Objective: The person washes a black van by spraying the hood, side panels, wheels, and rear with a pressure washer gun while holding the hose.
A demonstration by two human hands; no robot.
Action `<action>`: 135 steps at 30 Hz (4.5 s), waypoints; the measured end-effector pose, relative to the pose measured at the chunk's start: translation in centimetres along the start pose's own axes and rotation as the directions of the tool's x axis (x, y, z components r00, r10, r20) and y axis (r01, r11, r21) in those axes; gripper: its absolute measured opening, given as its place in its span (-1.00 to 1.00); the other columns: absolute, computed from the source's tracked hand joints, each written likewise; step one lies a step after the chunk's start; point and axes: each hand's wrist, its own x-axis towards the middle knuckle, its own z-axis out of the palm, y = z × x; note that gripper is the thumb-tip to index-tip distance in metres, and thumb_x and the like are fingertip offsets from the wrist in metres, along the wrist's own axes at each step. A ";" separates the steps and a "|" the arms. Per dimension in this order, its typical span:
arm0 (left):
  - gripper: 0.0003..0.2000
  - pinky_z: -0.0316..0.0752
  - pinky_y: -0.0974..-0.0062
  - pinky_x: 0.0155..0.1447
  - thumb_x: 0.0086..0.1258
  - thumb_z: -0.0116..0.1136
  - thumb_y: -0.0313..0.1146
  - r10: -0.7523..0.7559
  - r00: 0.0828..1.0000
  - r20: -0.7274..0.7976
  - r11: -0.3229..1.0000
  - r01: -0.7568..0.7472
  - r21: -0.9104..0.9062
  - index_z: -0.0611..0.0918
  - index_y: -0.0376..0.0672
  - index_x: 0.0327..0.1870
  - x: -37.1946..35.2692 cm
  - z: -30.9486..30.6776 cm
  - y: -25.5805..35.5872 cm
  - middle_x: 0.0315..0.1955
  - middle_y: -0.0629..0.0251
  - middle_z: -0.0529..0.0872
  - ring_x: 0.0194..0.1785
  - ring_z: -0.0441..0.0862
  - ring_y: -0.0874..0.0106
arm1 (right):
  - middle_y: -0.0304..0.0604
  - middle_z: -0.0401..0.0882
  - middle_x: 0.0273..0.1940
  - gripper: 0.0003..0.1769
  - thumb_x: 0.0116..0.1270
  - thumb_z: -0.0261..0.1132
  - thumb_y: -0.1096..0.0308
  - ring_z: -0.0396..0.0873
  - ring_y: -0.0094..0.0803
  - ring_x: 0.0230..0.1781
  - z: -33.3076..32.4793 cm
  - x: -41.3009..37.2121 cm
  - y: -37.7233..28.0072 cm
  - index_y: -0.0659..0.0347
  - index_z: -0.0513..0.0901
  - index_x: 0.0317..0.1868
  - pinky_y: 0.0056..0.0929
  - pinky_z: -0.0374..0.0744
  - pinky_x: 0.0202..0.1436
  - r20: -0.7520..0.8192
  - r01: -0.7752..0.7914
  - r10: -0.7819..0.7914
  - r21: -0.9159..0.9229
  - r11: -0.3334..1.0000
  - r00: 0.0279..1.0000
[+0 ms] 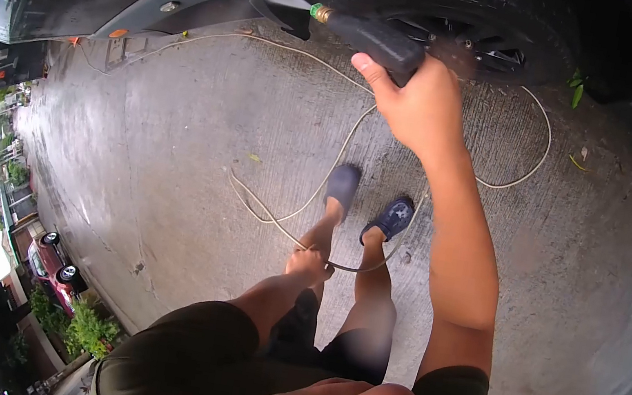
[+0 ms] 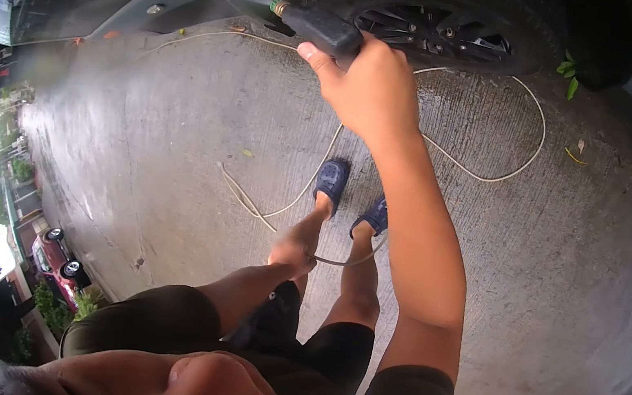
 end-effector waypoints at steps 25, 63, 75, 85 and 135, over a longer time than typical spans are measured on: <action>-0.33 0.68 0.18 0.21 0.46 0.14 0.24 -0.014 0.999 0.053 0.997 0.018 -0.074 0.77 -0.34 0.06 0.4 0.5 -2.7 -0.01 0.00 0.84 0.10 0.82 0.07 | 0.20 0.83 -0.15 -0.32 0.38 0.42 -0.27 0.79 0.19 -0.01 10.3 7.8 0.7 0.28 0.79 0.03 0.04 0.70 0.16 -0.033 -0.150 0.148 -0.349 0.925 0.988; -0.33 0.66 0.15 0.26 0.40 0.23 0.16 0.032 0.985 0.168 0.999 -0.032 0.001 0.65 -0.39 0.19 2.1 0.7 -3.1 0.20 0.01 0.71 0.15 0.80 0.07 | 0.17 0.77 -0.24 -0.46 0.43 0.43 -0.14 0.76 0.15 -0.09 -5.3 -20.6 11.7 0.28 0.77 -0.16 -0.01 0.66 0.07 0.519 -0.419 0.771 -0.648 0.637 0.369; -0.44 0.71 0.14 0.23 0.41 0.18 0.09 0.021 0.994 0.105 0.998 -0.014 -0.063 0.72 -0.29 0.10 1.3 1.0 -4.6 0.10 0.03 0.79 0.13 0.81 0.05 | 0.36 0.71 -0.23 -0.48 0.36 0.52 0.19 0.70 0.40 -0.17 -3.5 -18.0 13.0 0.47 0.50 -0.02 0.12 0.65 -0.02 -0.076 -0.347 0.355 -0.471 0.811 0.932; -0.50 0.65 0.08 0.28 0.42 0.14 0.01 0.011 0.984 0.176 0.972 0.031 -0.233 0.71 -0.21 0.16 1.4 1.8 -6.2 0.24 0.01 0.69 0.17 0.78 0.06 | 0.01 0.70 -0.49 -0.58 0.43 0.48 0.05 0.75 -0.09 -0.43 -5.8 -12.5 11.3 0.28 0.63 -0.19 -0.11 0.64 -0.23 -0.528 -0.589 0.320 -0.485 0.646 0.786; -0.38 0.73 0.14 0.26 0.37 0.25 0.25 -0.117 0.968 0.222 0.975 0.155 -0.160 0.70 -0.16 0.14 2.6 3.4 -7.8 0.25 0.12 0.71 0.19 0.79 0.09 | -0.09 0.79 -0.27 -0.51 0.49 0.49 -0.01 0.73 -0.47 -0.28 -15.7 0.7 8.0 0.37 0.75 -0.08 -0.45 0.65 -0.11 -0.641 -0.339 0.127 -0.219 0.915 0.757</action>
